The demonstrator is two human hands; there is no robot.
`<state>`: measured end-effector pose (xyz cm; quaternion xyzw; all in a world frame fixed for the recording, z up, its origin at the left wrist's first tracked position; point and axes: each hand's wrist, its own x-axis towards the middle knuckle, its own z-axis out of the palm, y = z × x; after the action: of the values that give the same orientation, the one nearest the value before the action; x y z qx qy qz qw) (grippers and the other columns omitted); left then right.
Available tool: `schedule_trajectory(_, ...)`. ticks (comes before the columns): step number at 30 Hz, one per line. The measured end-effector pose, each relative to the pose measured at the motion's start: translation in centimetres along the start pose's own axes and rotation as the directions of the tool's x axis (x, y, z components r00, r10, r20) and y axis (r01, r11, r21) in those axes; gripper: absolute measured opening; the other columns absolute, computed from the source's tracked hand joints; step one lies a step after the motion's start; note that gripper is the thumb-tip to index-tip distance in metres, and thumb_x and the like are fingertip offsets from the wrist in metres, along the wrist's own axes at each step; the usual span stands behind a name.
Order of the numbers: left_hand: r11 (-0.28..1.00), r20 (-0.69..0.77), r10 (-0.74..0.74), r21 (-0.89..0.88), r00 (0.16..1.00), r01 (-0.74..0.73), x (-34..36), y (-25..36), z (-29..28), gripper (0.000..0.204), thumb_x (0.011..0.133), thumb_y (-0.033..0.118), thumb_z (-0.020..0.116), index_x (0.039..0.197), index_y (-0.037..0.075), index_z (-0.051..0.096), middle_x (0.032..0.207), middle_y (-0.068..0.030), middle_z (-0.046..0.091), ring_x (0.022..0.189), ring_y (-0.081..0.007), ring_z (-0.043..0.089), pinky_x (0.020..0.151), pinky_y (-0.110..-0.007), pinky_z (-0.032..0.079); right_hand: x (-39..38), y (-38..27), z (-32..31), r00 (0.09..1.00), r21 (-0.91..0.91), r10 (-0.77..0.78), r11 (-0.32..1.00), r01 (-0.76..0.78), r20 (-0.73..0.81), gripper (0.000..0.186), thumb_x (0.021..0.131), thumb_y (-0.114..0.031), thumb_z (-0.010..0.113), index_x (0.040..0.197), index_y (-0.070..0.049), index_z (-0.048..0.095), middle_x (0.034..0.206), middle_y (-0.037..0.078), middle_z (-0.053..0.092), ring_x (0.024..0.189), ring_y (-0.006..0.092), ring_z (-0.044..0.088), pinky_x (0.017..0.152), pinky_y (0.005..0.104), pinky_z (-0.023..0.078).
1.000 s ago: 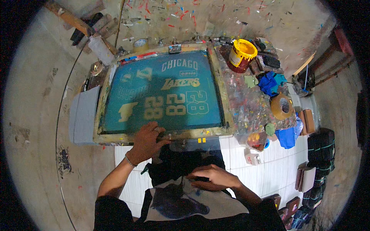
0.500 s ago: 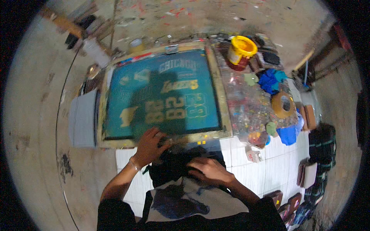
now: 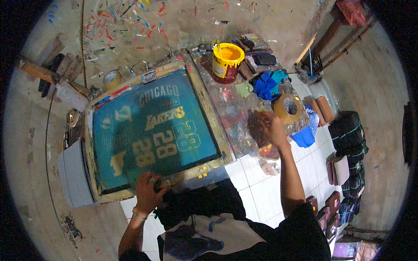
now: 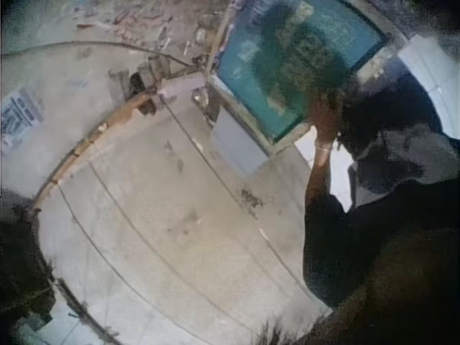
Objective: The person organizes printed garment panels on the floor and then applies adhesive tape to the edges of a screen printing frame on a workstation.
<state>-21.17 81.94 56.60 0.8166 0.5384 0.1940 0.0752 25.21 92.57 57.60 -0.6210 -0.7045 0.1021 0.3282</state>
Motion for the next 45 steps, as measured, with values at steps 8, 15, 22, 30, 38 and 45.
schedule_trajectory(8, 0.981, 0.101, -0.114, -0.147, 0.988, 0.129, 0.0, -0.2, 0.1, 0.041, 0.067, 0.027, 0.084, 0.097, 0.005, 0.068, 0.095, -0.0127, 0.058, 0.092, -0.0337, 0.056, 0.081, -0.045, 0.046, 12.6, 5.2, 6.4, 0.925, -0.354, 0.380, 0.868, -0.349, 0.018, 0.038, 0.081, -0.031, 0.072, 0.095, 0.004, 0.066, 0.094, 0.028, 0.066, 0.090, 0.0426, 0.065, 0.075, 0.0486, 0.051)
schedule_trajectory(15, 0.979, 0.103, -0.150, -0.127, 0.983, 0.163, 0.0, 0.1, 0.2, 0.039, 0.066, 0.027, 0.084, 0.094, 0.006, 0.067, 0.093, -0.0110, 0.059, 0.091, -0.0323, 0.056, 0.081, -0.044, 0.047, 14.5, 6.9, 7.1, 0.917, -0.381, 0.400, 0.847, -0.371, -0.004, 0.030, 0.082, -0.026, 0.067, 0.083, 0.003, 0.070, 0.089, 0.027, 0.067, 0.087, 0.0439, 0.065, 0.077, 0.0488, 0.053)
schedule_trajectory(22, 0.992, 0.062, -0.078, -0.093, 0.995, 0.083, 0.0, -0.4, 0.4, 0.042, 0.066, 0.028, 0.084, 0.098, 0.007, 0.066, 0.096, -0.0115, 0.058, 0.094, -0.0328, 0.056, 0.085, -0.045, 0.047, 14.2, 11.0, 7.1, 0.960, -0.173, 0.261, 0.955, -0.242, 0.098, 0.018, 0.081, -0.011, 0.058, 0.080, 0.004, 0.069, 0.074, 0.023, 0.067, 0.065, 0.0321, 0.070, 0.065, 0.0409, 0.055)
schedule_trajectory(30, 0.985, 0.157, -0.117, -0.110, 0.981, 0.135, -0.5, -0.7, 0.3, 0.043, 0.067, 0.029, 0.084, 0.099, 0.008, 0.065, 0.100, -0.0118, 0.057, 0.098, -0.0334, 0.056, 0.086, -0.046, 0.046, 14.0, 9.3, 6.7, 0.963, -0.246, 0.242, 0.947, -0.208, 0.121, 0.020, 0.085, -0.015, 0.060, 0.082, 0.003, 0.068, 0.071, 0.019, 0.067, 0.060, 0.0275, 0.068, 0.062, 0.0396, 0.053)
schedule_trajectory(38, 0.959, 0.162, -0.173, -0.197, 0.971, 0.204, -1.3, -1.1, 1.4, 0.040, 0.069, 0.026, 0.083, 0.100, 0.009, 0.064, 0.101, -0.0128, 0.058, 0.101, -0.0357, 0.055, 0.087, -0.049, 0.044, 3.3, 4.0, -2.6, 0.930, -0.383, 0.109, 0.923, 0.037, 0.351, 0.015, 0.082, -0.017, 0.066, 0.090, -0.006, 0.069, 0.086, 0.017, 0.068, 0.081, 0.0316, 0.067, 0.073, 0.0409, 0.052)
schedule_trajectory(45, 0.985, 0.090, -0.149, -0.071, 0.985, 0.155, -1.0, -0.8, 0.7, 0.044, 0.066, 0.028, 0.085, 0.100, 0.007, 0.065, 0.100, -0.0134, 0.058, 0.099, -0.0351, 0.055, 0.089, -0.048, 0.044, -2.3, 1.7, -5.0, 0.806, -0.264, 0.225, 0.960, -0.089, 0.548, 0.027, 0.087, -0.027, 0.061, 0.102, -0.005, 0.065, 0.093, 0.019, 0.067, 0.083, 0.0381, 0.065, 0.074, 0.0466, 0.053)
